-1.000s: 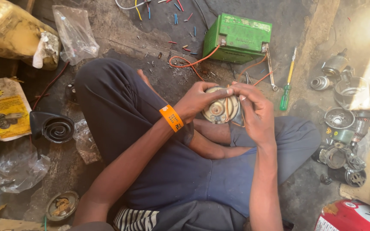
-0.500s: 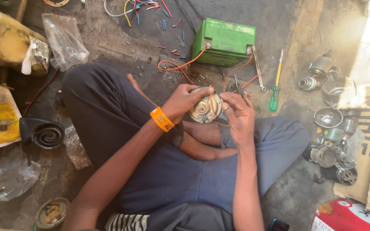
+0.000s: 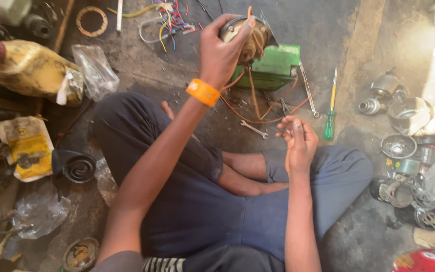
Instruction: The person sits on the floor and twists two orange wires together by hand. They then connect the twisted wires to a small cylindrical electrical component and use a screwdriver to tighten a terminal screw on the component.
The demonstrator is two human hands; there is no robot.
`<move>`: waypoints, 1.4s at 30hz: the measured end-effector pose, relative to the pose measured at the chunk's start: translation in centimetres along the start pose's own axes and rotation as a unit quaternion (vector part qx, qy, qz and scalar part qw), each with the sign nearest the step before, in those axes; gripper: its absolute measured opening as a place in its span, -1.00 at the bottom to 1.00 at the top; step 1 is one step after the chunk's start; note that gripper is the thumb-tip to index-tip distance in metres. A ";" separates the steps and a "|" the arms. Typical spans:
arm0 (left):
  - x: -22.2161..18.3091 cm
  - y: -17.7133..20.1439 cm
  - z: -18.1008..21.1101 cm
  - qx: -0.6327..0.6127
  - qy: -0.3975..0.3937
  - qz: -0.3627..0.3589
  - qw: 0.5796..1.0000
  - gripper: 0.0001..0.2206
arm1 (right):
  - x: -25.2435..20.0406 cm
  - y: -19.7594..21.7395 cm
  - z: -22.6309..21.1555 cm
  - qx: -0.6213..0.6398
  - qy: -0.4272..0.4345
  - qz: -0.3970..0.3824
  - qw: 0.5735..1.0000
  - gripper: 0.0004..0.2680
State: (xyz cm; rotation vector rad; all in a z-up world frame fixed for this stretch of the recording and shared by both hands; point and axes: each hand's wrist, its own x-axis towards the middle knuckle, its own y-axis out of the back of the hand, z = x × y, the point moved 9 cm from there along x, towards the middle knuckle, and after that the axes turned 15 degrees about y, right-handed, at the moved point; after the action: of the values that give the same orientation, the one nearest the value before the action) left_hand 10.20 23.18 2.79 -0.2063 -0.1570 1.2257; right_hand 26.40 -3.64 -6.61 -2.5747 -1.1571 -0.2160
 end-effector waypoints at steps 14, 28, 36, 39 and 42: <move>-0.9 -0.7 -1.7 0.145 -0.076 0.077 0.984 -0.73 | -0.3 -1.0 3.4 -0.091 -0.097 -0.057 0.990 -0.79; -4.1 -2.1 -0.2 0.210 -0.196 0.076 0.955 -0.70 | -0.7 -1.3 3.5 -0.107 -0.105 -0.077 0.986 -0.79; -3.5 -1.1 -1.9 0.152 -0.107 0.081 0.979 -0.71 | -0.8 -1.2 3.8 -0.108 -0.108 -0.079 0.985 -0.79; -2.9 -0.8 -3.0 0.147 -0.046 0.084 0.984 -0.72 | -0.9 -1.1 3.7 -0.113 -0.107 -0.077 0.985 -0.79; -3.7 -1.8 -1.6 0.181 -0.129 0.067 0.973 -0.71 | -0.8 -1.5 3.5 -0.107 -0.111 -0.083 0.985 -0.79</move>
State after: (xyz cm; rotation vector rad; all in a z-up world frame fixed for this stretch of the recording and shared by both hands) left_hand 10.98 19.00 1.62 0.2655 -0.1437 1.3899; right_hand 24.82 -2.08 -9.80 -2.7422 -1.5079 -0.0951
